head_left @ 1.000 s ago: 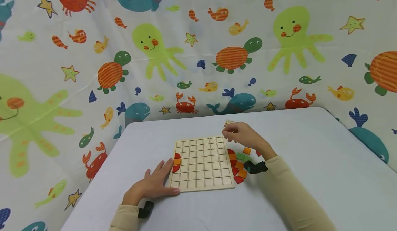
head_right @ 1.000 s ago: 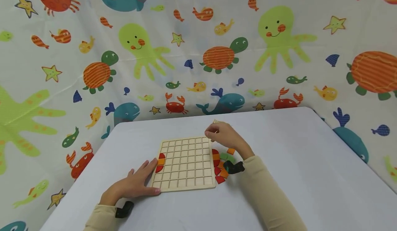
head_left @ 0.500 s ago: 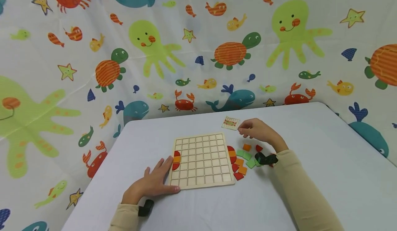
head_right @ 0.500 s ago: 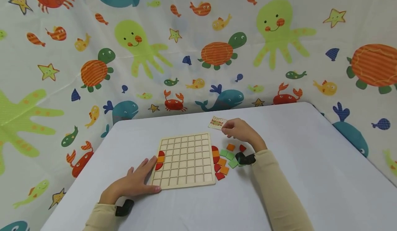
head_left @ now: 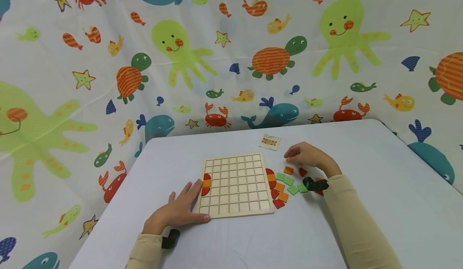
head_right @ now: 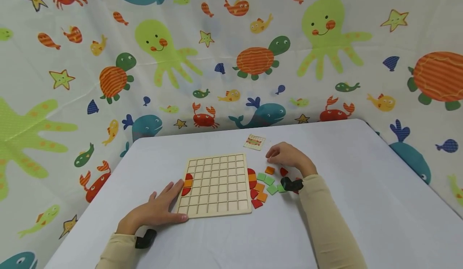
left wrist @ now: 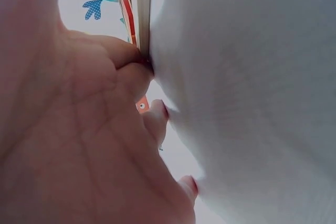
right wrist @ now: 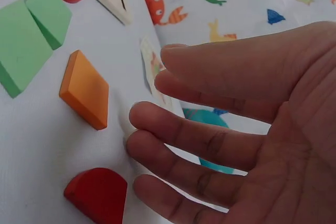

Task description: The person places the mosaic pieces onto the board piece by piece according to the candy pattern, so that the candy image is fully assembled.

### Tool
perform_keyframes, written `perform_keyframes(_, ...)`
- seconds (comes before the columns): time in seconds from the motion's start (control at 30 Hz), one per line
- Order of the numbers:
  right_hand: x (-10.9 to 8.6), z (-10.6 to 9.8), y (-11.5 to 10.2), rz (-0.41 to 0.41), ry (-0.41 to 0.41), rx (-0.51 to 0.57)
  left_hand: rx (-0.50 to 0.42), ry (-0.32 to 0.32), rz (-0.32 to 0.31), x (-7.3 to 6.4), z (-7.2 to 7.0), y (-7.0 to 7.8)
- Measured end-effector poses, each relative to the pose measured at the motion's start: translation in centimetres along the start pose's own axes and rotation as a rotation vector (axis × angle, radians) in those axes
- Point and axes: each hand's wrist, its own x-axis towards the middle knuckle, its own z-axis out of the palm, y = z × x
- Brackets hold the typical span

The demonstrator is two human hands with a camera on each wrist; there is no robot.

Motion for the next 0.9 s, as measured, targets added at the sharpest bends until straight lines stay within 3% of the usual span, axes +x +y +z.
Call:
perform_keyframes(0.33, 0.3, 0.3, 0.5, 0.079, -0.062, -0.043, 0.015, 0.004, -0.014, 0.1, 0.0, 0.1)
perform_keyframes(0.6, 0.4, 0.6, 0.7, 0.087, -0.098, -0.046, 0.015, -0.001, -0.007, 0.0, 0.1, 0.1)
perform_keyframes(0.9, -0.7, -0.4, 0.7, 0.156, -0.133, -0.104, 0.018, 0.004, -0.008, 0.0, 0.1, 0.1)
